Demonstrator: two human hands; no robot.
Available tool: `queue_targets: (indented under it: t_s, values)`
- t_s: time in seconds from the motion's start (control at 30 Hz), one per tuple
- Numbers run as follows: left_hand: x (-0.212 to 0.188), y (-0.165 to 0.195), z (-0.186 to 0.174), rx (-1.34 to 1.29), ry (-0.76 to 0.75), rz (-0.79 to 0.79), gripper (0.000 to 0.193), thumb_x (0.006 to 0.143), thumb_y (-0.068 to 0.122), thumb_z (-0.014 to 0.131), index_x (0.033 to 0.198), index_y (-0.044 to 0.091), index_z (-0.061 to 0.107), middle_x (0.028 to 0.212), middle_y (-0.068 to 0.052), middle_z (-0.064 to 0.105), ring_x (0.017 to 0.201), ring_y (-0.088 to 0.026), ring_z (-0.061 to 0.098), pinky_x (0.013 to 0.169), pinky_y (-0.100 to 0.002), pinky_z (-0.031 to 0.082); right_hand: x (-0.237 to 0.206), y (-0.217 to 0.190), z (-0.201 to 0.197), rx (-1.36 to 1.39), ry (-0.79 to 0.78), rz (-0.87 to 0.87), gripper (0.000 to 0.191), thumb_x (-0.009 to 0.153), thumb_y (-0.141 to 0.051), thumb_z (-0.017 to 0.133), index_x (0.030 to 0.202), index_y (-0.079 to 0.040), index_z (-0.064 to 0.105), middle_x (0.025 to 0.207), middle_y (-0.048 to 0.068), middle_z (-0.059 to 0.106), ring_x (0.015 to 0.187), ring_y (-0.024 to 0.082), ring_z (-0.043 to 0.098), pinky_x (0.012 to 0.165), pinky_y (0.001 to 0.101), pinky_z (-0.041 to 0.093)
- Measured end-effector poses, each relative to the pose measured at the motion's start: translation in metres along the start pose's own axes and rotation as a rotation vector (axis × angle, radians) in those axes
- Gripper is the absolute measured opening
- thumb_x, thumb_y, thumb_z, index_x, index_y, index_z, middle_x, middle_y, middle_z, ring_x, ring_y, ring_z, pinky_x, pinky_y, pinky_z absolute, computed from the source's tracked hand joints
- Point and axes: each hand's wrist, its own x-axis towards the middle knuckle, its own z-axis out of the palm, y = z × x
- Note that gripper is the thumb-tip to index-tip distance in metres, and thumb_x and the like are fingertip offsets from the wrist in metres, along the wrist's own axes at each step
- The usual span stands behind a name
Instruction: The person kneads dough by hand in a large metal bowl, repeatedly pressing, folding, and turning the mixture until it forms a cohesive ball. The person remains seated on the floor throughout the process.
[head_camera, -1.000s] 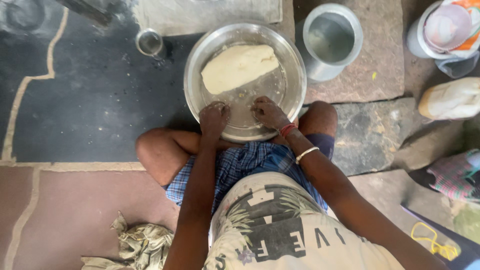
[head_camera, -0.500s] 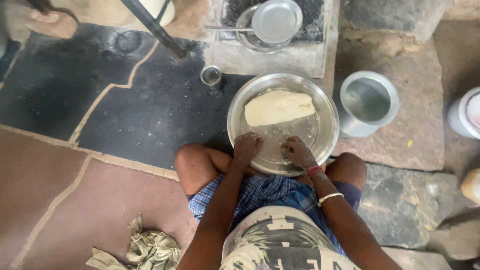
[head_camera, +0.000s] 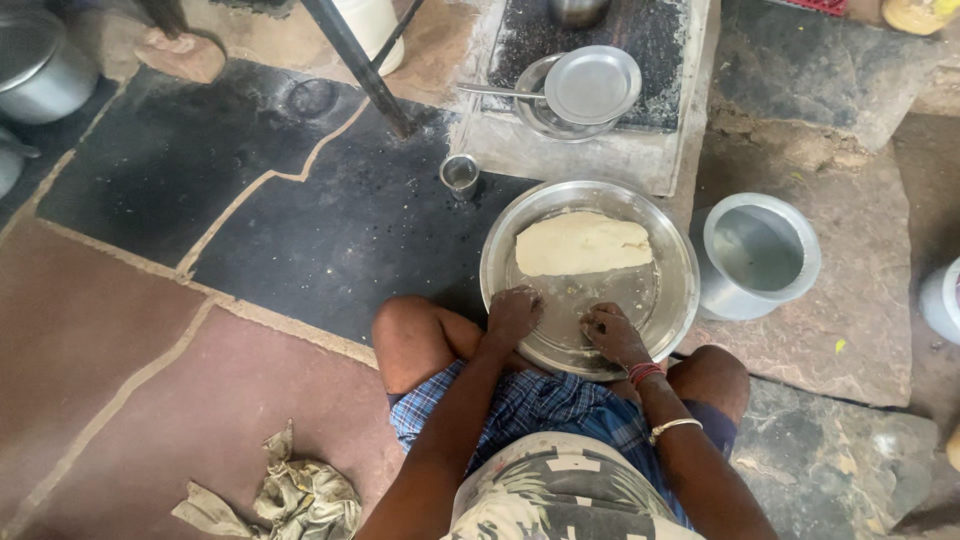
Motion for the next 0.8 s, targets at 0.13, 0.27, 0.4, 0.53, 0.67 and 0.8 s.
queue_targets:
  t_s: [0.13, 0.27, 0.4, 0.53, 0.67, 0.8]
  values:
    - [0.0, 0.0, 0.002, 0.011, 0.02, -0.03, 0.026, 0.098, 0.029, 0.059, 0.107, 0.01, 0.075, 0.113, -0.012, 0.073, 0.106, -0.032, 0.068, 0.097, -0.047, 0.05, 0.003, 0.001, 0.001, -0.027, -0.009, -0.008, 0.025, 0.091, -0.024, 0.071, 0.109, -0.008, 0.077, 0.128, 0.012, 0.061, 0.113, 0.031, 0.064, 0.097, 0.0409, 0.054]
    - [0.0, -0.001, 0.001, -0.093, 0.124, 0.019, 0.028, 0.086, 0.018, 0.062, 0.11, 0.012, 0.076, 0.116, -0.01, 0.074, 0.109, -0.03, 0.068, 0.097, -0.046, 0.048, 0.004, 0.001, 0.001, -0.01, 0.0, 0.007, 0.026, 0.09, -0.025, 0.071, 0.109, -0.008, 0.077, 0.128, 0.012, 0.061, 0.112, 0.031, 0.065, 0.097, 0.0397, 0.055]
    - [-0.001, 0.0, -0.004, -0.091, 0.119, 0.022, 0.03, 0.089, 0.016, 0.06, 0.115, 0.014, 0.075, 0.119, -0.009, 0.074, 0.11, -0.03, 0.068, 0.098, -0.045, 0.05, 0.005, 0.001, 0.001, -0.017, 0.011, 0.017, 0.027, 0.089, -0.026, 0.071, 0.109, -0.01, 0.077, 0.129, 0.011, 0.061, 0.113, 0.03, 0.066, 0.096, 0.0395, 0.055]
    - [-0.001, 0.003, -0.007, -0.115, 0.09, -0.022, 0.028, 0.094, 0.023, 0.062, 0.117, 0.013, 0.074, 0.117, -0.01, 0.073, 0.109, -0.031, 0.068, 0.099, -0.045, 0.051, 0.007, 0.001, -0.001, -0.026, -0.012, 0.01, 0.027, 0.09, -0.026, 0.07, 0.109, -0.009, 0.077, 0.13, 0.011, 0.061, 0.115, 0.03, 0.065, 0.098, 0.0391, 0.055]
    - [0.001, 0.004, -0.009, -0.062, 0.059, -0.004, 0.029, 0.095, 0.024, 0.061, 0.118, 0.009, 0.072, 0.117, -0.013, 0.072, 0.109, -0.032, 0.067, 0.098, -0.047, 0.05, 0.008, -0.002, -0.003, -0.068, -0.045, 0.049, 0.028, 0.093, -0.028, 0.069, 0.112, -0.009, 0.076, 0.134, 0.011, 0.058, 0.116, 0.029, 0.064, 0.1, 0.0398, 0.053]
    - [0.002, 0.003, -0.006, -0.067, 0.074, 0.002, 0.03, 0.095, 0.025, 0.059, 0.118, 0.01, 0.073, 0.118, -0.011, 0.073, 0.112, -0.031, 0.067, 0.099, -0.046, 0.05, 0.007, -0.005, -0.004, -0.046, -0.03, 0.042, 0.028, 0.091, -0.028, 0.069, 0.113, -0.01, 0.076, 0.134, 0.011, 0.059, 0.117, 0.029, 0.065, 0.099, 0.0391, 0.054]
